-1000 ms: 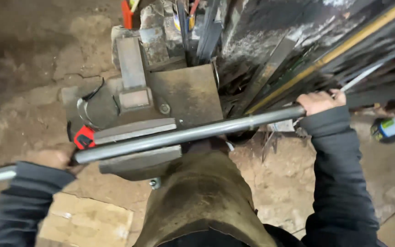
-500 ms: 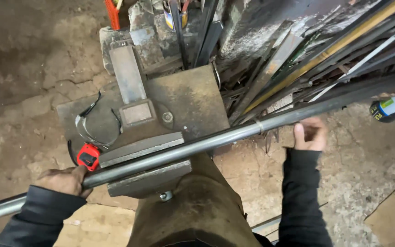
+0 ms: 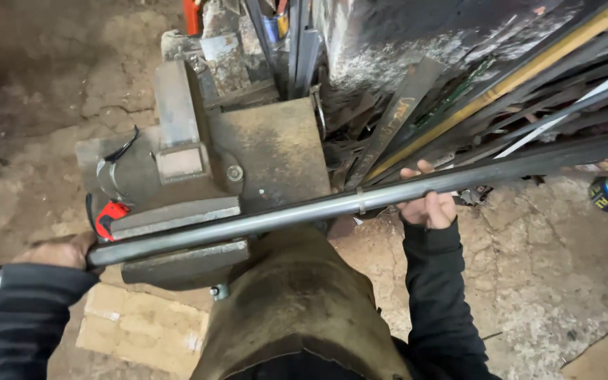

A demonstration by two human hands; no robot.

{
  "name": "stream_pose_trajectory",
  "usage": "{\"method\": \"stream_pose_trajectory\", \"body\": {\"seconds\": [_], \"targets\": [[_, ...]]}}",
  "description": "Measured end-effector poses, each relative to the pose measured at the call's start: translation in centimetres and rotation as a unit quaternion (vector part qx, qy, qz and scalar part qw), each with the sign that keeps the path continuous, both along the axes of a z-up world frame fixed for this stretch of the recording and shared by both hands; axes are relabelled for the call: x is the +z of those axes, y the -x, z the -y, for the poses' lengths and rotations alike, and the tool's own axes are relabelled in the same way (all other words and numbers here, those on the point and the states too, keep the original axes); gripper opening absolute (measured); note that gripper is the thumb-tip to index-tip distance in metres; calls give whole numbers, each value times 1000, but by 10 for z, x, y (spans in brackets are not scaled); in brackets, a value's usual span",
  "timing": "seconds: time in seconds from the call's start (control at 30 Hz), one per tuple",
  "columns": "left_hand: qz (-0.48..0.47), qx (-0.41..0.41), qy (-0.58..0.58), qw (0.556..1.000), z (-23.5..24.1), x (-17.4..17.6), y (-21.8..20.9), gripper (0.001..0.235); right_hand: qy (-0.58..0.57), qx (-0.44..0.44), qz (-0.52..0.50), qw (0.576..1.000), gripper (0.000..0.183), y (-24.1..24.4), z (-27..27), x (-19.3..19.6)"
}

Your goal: The person places a long metal rod across a bench vise and measures it with a tape measure. They mark the rod with a scribe at the measured point, reposition the rod in the vise, and repeat measuring and marking at other points along the rod.

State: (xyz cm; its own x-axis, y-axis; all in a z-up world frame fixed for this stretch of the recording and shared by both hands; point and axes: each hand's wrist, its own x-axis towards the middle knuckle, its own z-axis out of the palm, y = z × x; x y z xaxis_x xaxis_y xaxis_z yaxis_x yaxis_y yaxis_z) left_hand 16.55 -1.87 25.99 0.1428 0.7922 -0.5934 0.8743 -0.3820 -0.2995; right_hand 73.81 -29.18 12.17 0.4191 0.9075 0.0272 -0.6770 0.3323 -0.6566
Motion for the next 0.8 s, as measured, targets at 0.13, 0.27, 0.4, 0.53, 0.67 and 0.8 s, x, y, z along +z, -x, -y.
{"method": "stream_pose_trajectory", "body": {"seconds": [0.13,0.27,0.4,0.53,0.67,0.8], "targets": [[48,-15,-4,999,-8,-19,17,38,6,-22,21,1000,53,-4,1,-23],[89,-10,-6,996,-7,-10,13,43,63,-52,75,994,55,-9,6,-34],[127,-11,-74,989,11,-4,9,42,101,-108,115,982,44,-12,13,-53],[118,-27,-107,987,12,1,-2,39,147,-135,186,962,50,-18,9,-53],[93,1,-43,995,-3,3,-7,39,128,-111,99,981,34,5,-12,24],[76,-27,63,995,-24,-26,18,46,141,-76,22,987,43,6,-6,23]]}}
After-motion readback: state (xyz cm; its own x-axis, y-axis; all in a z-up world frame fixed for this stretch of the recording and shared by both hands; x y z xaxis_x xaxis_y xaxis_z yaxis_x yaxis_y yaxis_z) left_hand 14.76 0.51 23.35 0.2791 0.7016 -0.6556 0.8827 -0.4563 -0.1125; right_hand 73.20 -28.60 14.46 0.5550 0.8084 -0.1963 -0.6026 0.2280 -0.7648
